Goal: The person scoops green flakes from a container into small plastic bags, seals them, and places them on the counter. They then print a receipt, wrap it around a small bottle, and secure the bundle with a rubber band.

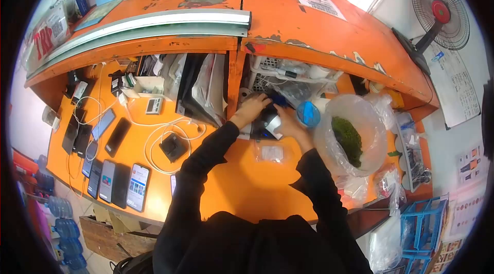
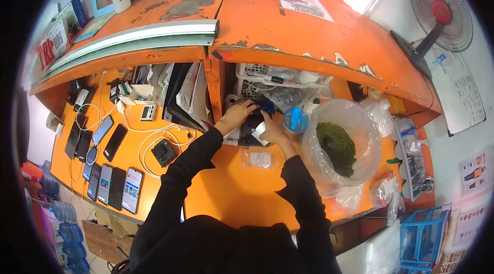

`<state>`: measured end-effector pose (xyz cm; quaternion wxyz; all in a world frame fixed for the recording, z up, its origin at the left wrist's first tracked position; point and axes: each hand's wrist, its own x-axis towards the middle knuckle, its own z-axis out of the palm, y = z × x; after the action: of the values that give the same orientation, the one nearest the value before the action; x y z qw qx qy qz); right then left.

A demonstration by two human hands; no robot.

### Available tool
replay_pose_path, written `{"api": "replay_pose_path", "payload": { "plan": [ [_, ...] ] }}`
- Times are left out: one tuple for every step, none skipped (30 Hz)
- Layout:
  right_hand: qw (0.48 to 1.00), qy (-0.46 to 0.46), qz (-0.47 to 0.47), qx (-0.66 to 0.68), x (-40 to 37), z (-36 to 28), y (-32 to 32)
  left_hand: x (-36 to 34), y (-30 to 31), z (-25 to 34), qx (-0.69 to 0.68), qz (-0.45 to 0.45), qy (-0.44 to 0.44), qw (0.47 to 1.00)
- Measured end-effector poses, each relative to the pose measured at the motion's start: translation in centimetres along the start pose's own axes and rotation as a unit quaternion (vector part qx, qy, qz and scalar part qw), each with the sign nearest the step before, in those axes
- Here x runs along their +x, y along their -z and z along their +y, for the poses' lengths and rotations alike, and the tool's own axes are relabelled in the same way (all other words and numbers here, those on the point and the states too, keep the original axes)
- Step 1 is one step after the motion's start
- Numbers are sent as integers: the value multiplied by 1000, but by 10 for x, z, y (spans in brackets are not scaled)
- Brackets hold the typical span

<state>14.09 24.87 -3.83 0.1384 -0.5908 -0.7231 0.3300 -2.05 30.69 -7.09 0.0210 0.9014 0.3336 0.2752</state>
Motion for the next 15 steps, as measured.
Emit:
{"api": "replay_pose_path", "payload": {
  "plan": [
    [997,7,29,-65,-6,-8,-3,1,-2,-1,-8,-10,18,1000],
    [997,8,27,-65,-8,-10,-8,2,-3,-3,-30,1,47,998],
    [993,23,59,-97,-6,-11,-11,5,-2,-5,-27,3,47,999],
    [987,40,91,-128,-2,-12,-12,9,0,-7,-49,1,55,997],
    [986,43,92,-129,3,-13,-12,13,1,-8,-71,-1,62,996],
    [983,78,92,-135,5,-17,-10,16,0,-10,-69,1,62,996],
    [979,112,92,-140,7,-20,-9,18,-2,-12,-96,-6,86,992],
    [976,98,91,-170,8,-23,-9,19,-5,-13,-125,-13,110,986],
    [976,99,92,-170,14,-18,-10,20,-3,-13,-123,-12,110,986],
    [968,131,99,-190,21,-10,-14,20,0,-12,-145,-15,114,983],
    [958,164,107,-209,29,-2,-17,20,3,-11,-167,-17,118,979],
    [958,166,106,-210,33,-2,-16,20,1,-13,-166,-15,118,979],
    [957,150,84,-233,37,-3,-15,20,-1,-13,-163,-6,113,980],
    [956,133,61,-254,40,-2,-15,19,-3,-14,-161,2,108,981],
    [956,133,59,-254,44,4,-17,19,-3,-14,-162,2,109,981]
  ]
}}
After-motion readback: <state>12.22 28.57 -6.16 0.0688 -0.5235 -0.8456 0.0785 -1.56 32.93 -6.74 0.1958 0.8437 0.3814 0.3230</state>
